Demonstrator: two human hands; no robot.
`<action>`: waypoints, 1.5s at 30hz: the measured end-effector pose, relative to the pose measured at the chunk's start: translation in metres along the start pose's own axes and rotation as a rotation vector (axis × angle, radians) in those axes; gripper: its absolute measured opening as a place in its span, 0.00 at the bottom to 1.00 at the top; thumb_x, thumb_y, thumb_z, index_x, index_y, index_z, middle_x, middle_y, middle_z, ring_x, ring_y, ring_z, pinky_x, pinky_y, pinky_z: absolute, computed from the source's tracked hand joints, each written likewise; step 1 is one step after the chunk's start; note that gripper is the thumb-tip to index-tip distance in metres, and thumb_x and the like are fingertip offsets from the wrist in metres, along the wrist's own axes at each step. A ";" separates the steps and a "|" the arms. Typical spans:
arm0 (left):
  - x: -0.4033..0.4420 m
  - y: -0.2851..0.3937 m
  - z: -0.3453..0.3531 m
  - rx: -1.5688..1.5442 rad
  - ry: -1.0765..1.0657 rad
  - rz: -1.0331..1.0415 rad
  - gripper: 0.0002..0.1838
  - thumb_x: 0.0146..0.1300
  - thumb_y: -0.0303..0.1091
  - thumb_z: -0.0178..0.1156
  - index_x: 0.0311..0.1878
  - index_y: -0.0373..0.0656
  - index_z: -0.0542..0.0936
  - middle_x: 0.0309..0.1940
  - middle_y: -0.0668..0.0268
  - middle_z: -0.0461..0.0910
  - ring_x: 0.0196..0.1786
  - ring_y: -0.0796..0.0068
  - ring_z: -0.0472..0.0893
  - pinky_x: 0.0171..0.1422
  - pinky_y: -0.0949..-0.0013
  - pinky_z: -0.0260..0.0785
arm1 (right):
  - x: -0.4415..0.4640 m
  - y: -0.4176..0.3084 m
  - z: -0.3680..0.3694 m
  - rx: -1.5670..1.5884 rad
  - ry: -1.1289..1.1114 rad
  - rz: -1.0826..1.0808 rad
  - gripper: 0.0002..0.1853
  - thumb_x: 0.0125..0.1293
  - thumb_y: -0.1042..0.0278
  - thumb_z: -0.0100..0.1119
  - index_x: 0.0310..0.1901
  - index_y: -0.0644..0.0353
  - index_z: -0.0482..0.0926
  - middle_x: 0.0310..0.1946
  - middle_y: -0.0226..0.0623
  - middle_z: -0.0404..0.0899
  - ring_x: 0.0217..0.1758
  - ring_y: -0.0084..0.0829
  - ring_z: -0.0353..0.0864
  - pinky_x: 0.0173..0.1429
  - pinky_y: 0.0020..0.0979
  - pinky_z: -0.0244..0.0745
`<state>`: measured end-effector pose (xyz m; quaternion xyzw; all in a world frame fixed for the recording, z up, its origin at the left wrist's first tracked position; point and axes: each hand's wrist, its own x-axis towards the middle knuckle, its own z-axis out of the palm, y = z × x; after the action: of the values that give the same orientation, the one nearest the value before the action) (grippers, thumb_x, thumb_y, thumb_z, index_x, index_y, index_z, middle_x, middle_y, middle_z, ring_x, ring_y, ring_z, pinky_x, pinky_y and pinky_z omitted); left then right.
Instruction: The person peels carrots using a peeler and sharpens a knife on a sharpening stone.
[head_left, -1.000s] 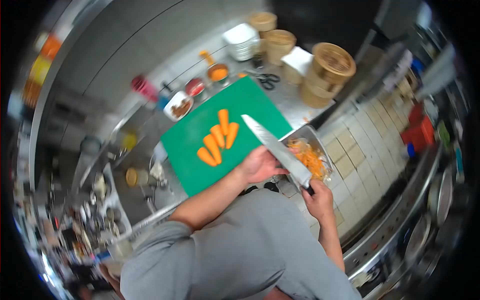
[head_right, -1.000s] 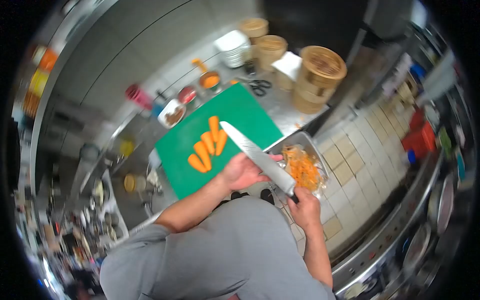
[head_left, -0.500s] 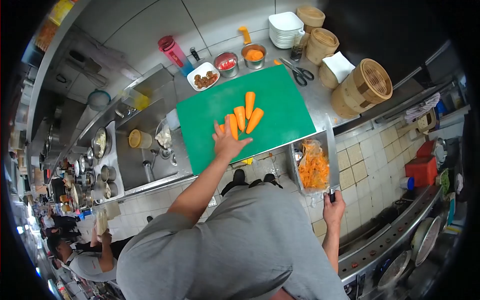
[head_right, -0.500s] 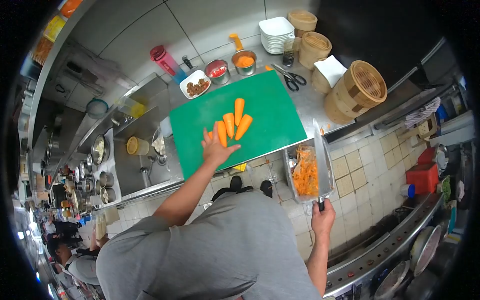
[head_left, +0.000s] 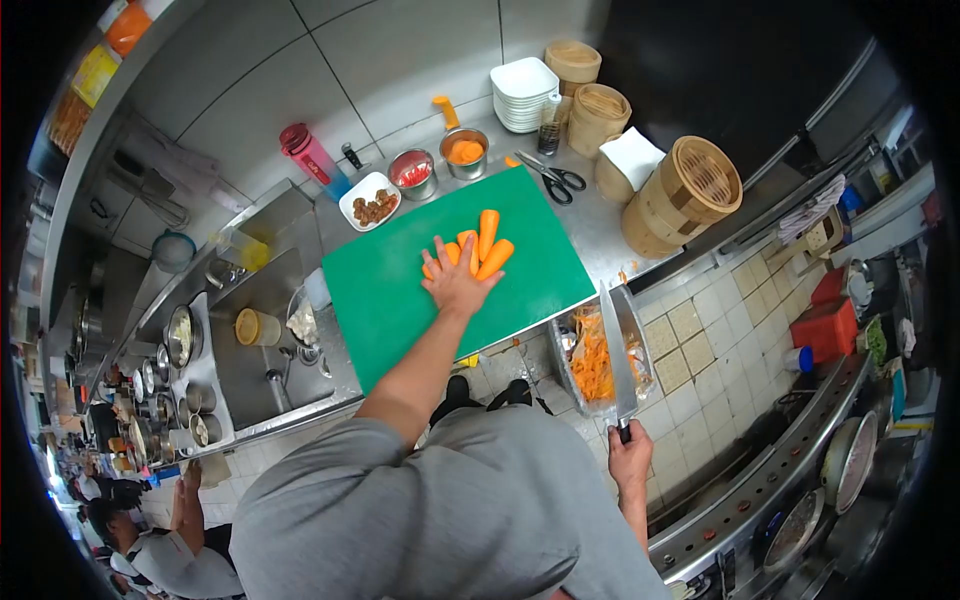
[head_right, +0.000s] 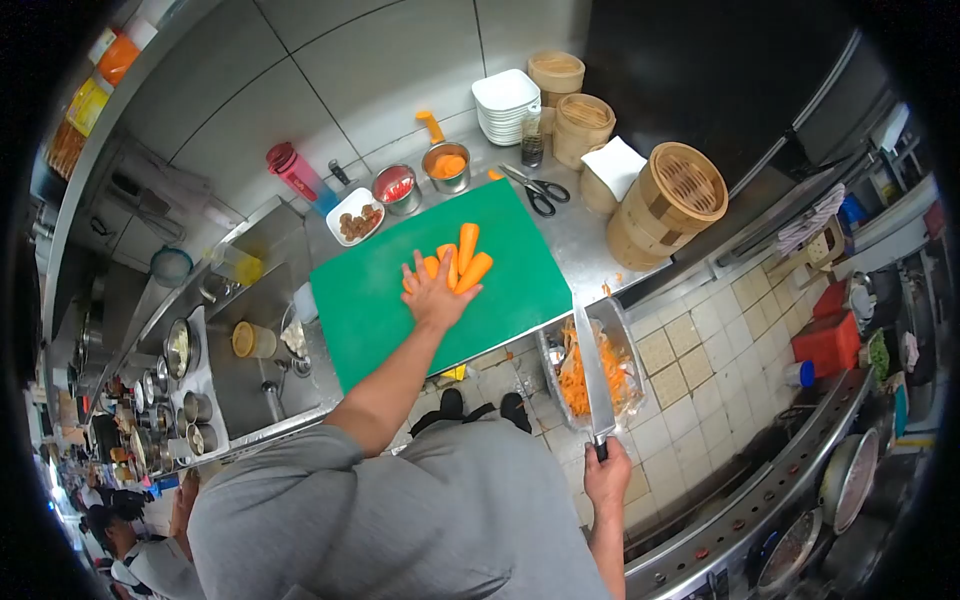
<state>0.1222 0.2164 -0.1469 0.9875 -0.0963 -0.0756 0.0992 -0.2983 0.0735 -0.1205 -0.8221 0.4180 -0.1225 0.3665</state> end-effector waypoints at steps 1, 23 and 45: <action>0.005 0.007 0.001 -0.004 0.001 0.003 0.58 0.50 0.78 0.71 0.85 0.82 0.57 0.89 0.55 0.40 0.88 0.38 0.42 0.75 0.26 0.56 | 0.002 0.000 -0.001 -0.002 0.004 -0.001 0.17 0.64 0.73 0.71 0.29 0.66 0.68 0.19 0.42 0.63 0.25 0.30 0.60 0.30 0.38 0.63; 0.031 0.051 0.001 0.018 -0.001 0.082 0.68 0.45 0.74 0.77 0.88 0.67 0.53 0.89 0.55 0.38 0.89 0.39 0.37 0.84 0.21 0.30 | -0.011 0.059 -0.030 -0.047 0.088 0.083 0.14 0.62 0.70 0.72 0.31 0.67 0.74 0.22 0.49 0.72 0.26 0.45 0.69 0.34 0.44 0.68; 0.104 0.108 -0.004 0.044 0.095 0.420 0.46 0.64 0.57 0.71 0.82 0.53 0.66 0.82 0.52 0.61 0.86 0.46 0.53 0.85 0.27 0.40 | 0.017 0.030 -0.006 -0.041 0.144 0.265 0.12 0.62 0.71 0.73 0.32 0.66 0.76 0.27 0.50 0.77 0.30 0.51 0.76 0.38 0.46 0.72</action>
<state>0.2046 0.0922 -0.1339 0.9501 -0.2967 -0.0046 0.0958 -0.3084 0.0456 -0.1395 -0.7561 0.5506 -0.1231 0.3316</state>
